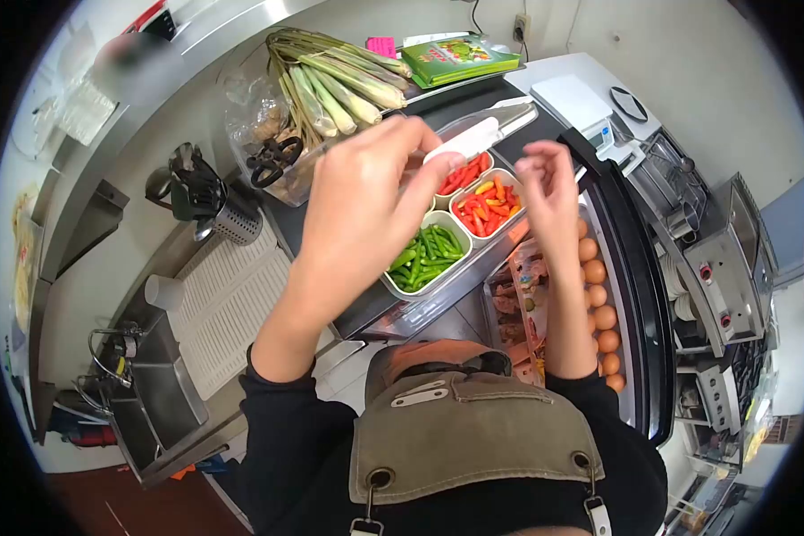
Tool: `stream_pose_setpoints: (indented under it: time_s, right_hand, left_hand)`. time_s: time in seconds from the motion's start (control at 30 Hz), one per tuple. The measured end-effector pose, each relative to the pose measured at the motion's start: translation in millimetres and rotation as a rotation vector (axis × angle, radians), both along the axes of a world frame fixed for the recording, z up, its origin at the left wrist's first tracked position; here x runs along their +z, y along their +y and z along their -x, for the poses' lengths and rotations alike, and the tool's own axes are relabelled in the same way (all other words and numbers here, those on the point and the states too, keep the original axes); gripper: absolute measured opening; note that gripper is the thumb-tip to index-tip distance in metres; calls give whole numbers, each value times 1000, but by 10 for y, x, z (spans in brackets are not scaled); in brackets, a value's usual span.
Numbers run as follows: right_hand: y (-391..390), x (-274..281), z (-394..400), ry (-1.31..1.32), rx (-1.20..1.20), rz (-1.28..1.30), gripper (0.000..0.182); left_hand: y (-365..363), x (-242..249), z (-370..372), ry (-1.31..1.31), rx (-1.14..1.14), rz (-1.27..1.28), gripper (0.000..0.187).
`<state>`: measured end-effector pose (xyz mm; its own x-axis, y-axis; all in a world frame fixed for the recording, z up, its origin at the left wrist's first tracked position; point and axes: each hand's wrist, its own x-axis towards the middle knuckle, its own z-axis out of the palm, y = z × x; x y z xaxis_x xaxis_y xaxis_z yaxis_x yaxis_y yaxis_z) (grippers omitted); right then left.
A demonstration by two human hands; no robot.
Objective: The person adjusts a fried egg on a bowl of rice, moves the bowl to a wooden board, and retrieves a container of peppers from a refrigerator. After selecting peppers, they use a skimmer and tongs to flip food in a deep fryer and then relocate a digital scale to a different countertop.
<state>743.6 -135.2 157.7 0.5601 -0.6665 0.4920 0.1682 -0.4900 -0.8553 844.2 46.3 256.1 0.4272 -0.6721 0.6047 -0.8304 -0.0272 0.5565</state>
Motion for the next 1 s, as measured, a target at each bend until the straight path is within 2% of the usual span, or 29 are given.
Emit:
stream_pose_setpoints:
  time_s: [0.1, 0.27, 0.37, 0.43, 0.63, 0.7, 0.87, 0.93, 0.97, 1.0]
  right_hand:
    - [295, 149, 83, 199, 131, 384, 15]
    - [519, 242, 88, 324, 422, 489, 14]
    - [574, 191, 42, 430, 476, 479, 14]
    - [594, 160, -19, 442, 448, 461, 17]
    - [723, 240, -90, 592, 328, 673, 23]
    - [775, 252, -112, 723, 244, 793, 23]
    - [765, 153, -214, 871, 228, 766, 21]
    - [696, 141, -216, 677, 271, 678, 20]
    - [665, 158, -212, 677, 275, 680, 20]
    - [630, 191, -206, 642, 372, 551, 19]
  left_hand:
    - [-6, 9, -85, 59, -20, 30, 15]
    - [-27, -46, -128, -1, -24, 11, 15]
    - [-47, -90, -158, -47, -36, 44, 16]
    - [-44, -80, -189, -47, -41, 52, 16]
    - [-34, -141, -211, -3, 4, 122, 17]
    - [-25, -150, -213, -3, 8, 127, 17]
    - [-17, -184, -240, -34, 27, 164, 15]
    - [5, -179, -252, -17, 36, 160, 14]
    - [15, -182, -262, -16, 40, 161, 14]
    - [23, -183, -272, -19, 45, 172, 14]
